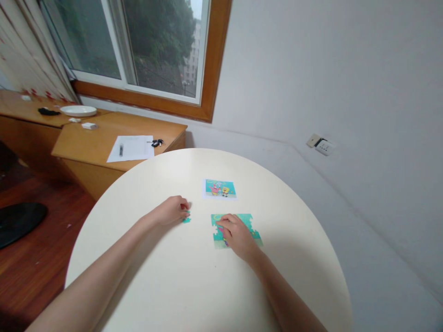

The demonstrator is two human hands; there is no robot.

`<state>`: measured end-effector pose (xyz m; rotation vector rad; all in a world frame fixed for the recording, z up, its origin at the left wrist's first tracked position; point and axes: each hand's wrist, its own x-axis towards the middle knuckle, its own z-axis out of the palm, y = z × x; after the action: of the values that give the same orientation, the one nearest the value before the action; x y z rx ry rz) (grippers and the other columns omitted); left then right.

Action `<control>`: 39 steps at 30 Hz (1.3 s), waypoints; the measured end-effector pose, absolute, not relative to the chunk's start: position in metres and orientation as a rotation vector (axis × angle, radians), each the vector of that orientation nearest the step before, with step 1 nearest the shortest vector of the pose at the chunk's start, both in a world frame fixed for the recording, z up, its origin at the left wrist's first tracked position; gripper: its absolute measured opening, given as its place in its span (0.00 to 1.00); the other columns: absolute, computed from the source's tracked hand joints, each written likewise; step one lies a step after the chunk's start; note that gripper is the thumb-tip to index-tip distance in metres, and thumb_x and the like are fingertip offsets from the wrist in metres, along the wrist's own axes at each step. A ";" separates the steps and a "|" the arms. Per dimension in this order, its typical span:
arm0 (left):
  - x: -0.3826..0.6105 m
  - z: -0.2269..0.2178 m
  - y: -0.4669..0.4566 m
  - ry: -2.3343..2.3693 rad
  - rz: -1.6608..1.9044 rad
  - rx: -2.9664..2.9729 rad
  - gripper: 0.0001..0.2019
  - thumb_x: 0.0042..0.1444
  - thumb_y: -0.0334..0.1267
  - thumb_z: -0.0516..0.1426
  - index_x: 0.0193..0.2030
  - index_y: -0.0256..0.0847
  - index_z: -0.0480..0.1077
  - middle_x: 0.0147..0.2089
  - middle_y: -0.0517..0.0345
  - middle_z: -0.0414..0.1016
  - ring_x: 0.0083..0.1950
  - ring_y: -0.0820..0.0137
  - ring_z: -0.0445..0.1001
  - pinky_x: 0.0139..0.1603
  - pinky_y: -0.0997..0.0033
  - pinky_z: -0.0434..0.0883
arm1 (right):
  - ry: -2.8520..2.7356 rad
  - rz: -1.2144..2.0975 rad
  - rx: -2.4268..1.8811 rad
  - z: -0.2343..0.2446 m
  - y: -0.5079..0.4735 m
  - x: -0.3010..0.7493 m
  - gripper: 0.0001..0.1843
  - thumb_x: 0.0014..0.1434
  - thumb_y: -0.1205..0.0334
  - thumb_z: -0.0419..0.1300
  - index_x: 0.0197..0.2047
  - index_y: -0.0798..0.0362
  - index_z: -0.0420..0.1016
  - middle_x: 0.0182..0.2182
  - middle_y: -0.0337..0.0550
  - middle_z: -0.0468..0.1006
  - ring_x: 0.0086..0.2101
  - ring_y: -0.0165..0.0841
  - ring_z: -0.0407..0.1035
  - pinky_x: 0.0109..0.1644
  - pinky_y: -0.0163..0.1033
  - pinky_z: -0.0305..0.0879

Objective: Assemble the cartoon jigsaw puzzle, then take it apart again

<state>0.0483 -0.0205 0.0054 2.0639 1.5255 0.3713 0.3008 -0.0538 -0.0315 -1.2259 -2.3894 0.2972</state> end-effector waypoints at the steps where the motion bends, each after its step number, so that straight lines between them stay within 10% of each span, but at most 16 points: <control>1: 0.049 0.005 -0.020 1.528 0.372 2.064 0.07 0.46 0.35 0.56 0.31 0.36 0.73 0.30 0.57 0.73 0.31 0.70 0.68 0.30 0.75 0.60 | -2.386 0.299 -1.225 -0.031 -0.054 0.301 0.18 0.54 0.77 0.50 0.39 0.52 0.78 0.37 0.45 0.74 0.39 0.34 0.67 0.44 0.39 0.65; 39: 0.025 0.015 -0.019 1.525 0.097 2.102 0.09 0.41 0.33 0.55 0.32 0.39 0.72 0.33 0.57 0.73 0.34 0.69 0.69 0.32 0.75 0.61 | -2.367 0.321 -1.188 -0.034 -0.052 0.303 0.19 0.55 0.77 0.50 0.41 0.52 0.78 0.37 0.45 0.74 0.39 0.34 0.66 0.46 0.40 0.64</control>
<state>0.0251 -0.0189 0.0146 2.1024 1.5251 0.0967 0.3029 -0.0522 -0.0342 -1.1876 -2.3668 0.3212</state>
